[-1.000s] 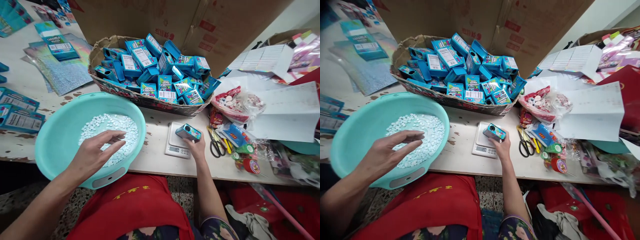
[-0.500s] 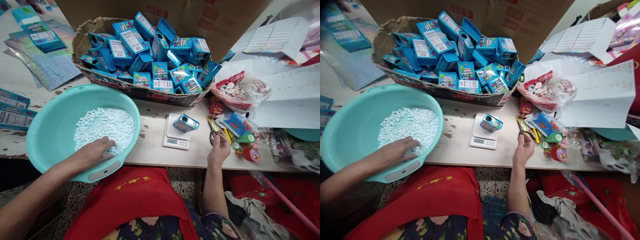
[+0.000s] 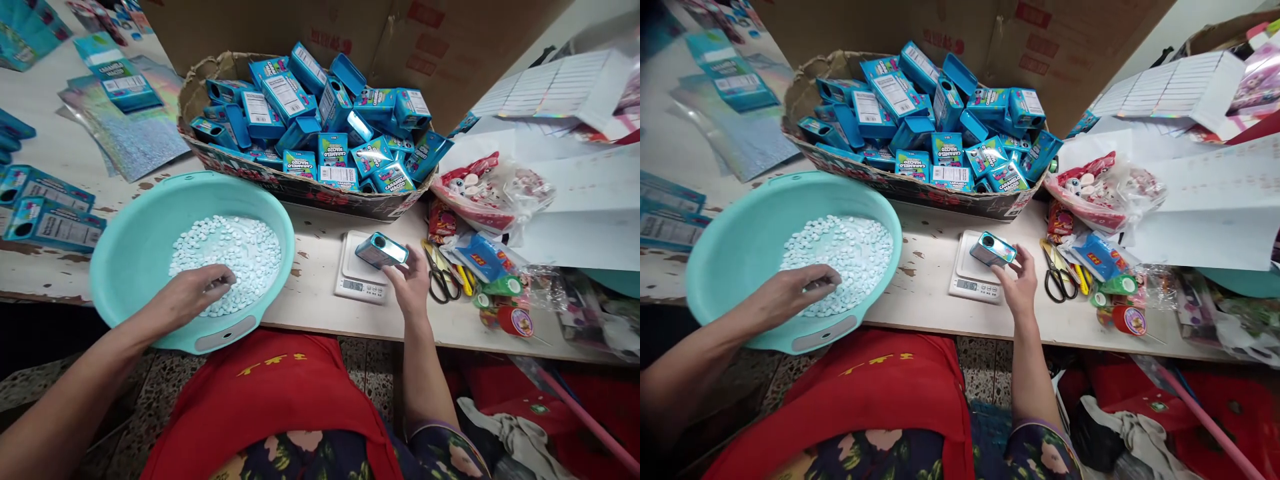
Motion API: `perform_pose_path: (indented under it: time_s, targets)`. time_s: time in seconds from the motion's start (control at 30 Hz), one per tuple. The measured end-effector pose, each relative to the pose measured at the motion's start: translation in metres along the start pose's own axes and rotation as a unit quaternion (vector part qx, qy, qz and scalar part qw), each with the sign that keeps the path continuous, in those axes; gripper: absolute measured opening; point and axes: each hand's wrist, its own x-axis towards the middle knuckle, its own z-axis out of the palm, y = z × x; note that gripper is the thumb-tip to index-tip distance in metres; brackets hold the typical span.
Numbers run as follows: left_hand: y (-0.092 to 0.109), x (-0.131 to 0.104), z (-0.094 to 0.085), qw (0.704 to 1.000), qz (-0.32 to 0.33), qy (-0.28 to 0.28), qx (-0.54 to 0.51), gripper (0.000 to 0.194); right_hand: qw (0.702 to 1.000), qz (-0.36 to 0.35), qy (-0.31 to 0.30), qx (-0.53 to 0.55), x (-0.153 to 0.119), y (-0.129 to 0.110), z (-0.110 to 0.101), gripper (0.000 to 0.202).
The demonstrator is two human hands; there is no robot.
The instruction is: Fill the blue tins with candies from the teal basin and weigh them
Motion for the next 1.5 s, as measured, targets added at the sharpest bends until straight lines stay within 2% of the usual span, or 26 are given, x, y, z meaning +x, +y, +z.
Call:
perform_pose_path:
  time_s: [0.07, 0.13, 0.27, 0.33, 0.47, 0.6, 0.7, 0.83, 0.9, 0.93, 1.03, 1.1, 1.13, 1.17, 1.27, 1.37, 1.5]
  targets:
    - [0.005, 0.006, -0.002, 1.0, 0.013, -0.012, 0.008, 0.024, 0.999, -0.003, -0.038, -0.023, 0.006, -0.01, 0.015, 0.047]
    - [0.006, 0.01, -0.001, 0.998, 0.019, -0.033, 0.058, 0.027, 0.998, -0.011, -0.051, -0.04, 0.01, -0.018, 0.026, 0.041]
    - [-0.005, 0.011, 0.007, 0.958, -0.013, -0.202, 0.204, 0.025, 0.997, -0.026, -0.036, -0.058, 0.009, -0.026, 0.032, 0.043]
    - [-0.011, 0.007, 0.009, 0.945, -0.009, -0.247, 0.212, 0.022, 0.998, -0.025, -0.023, -0.056, 0.006, -0.028, 0.031, 0.043]
    - [-0.018, 0.001, 0.008, 0.951, 0.033, -0.238, 0.196, 0.024, 0.999, -0.032, -0.019, -0.001, 0.0, -0.04, 0.036, 0.042]
    - [-0.019, -0.003, 0.005, 0.961, 0.022, -0.223, 0.163, 0.019, 0.996, -0.068, -0.034, 0.034, -0.007, -0.062, 0.053, 0.041]
    - [-0.022, -0.006, 0.002, 0.965, -0.004, -0.218, 0.149, 0.017, 0.993, -0.083, -0.07, 0.037, -0.014, -0.079, 0.07, 0.039]
    - [-0.025, -0.008, -0.012, 0.966, -0.004, -0.244, 0.087, 0.017, 0.986, -0.093, -0.132, 0.039, -0.028, -0.096, 0.09, 0.04]
    - [-0.022, -0.009, -0.023, 0.976, 0.0, -0.217, 0.036, 0.016, 0.98, -0.115, -0.158, 0.033, -0.035, -0.105, 0.1, 0.038]
    - [-0.018, -0.011, -0.03, 0.983, -0.003, -0.181, 0.01, 0.016, 0.976, -0.134, -0.172, 0.027, -0.038, -0.109, 0.105, 0.037]
    - [0.003, -0.016, -0.051, 0.998, -0.003, -0.014, -0.059, 0.016, 0.951, -0.211, -0.227, 0.001, -0.046, -0.123, 0.122, 0.033]
    - [0.023, -0.019, -0.062, 0.992, 0.045, 0.088, -0.08, 0.017, 0.93, -0.257, -0.263, -0.017, -0.051, -0.132, 0.133, 0.03]
    - [0.032, -0.019, -0.065, 0.987, 0.081, 0.121, -0.076, 0.017, 0.921, -0.272, -0.278, -0.026, -0.053, -0.135, 0.139, 0.03]
    - [0.04, -0.018, -0.068, 0.982, 0.115, 0.139, -0.062, 0.017, 0.913, -0.284, -0.289, -0.034, -0.055, -0.138, 0.144, 0.03]
    - [0.054, -0.011, -0.068, 0.972, 0.181, 0.147, -0.007, 0.019, 0.9, -0.297, -0.316, -0.046, -0.061, -0.144, 0.155, 0.029]
    - [0.052, -0.005, -0.063, 0.968, 0.187, 0.166, 0.003, 0.017, 0.899, -0.284, -0.331, -0.042, -0.065, -0.145, 0.162, 0.029]
    - [0.044, -0.005, -0.061, 0.959, 0.177, 0.214, -0.056, 0.012, 0.907, -0.257, -0.332, -0.037, -0.066, -0.146, 0.17, 0.029]
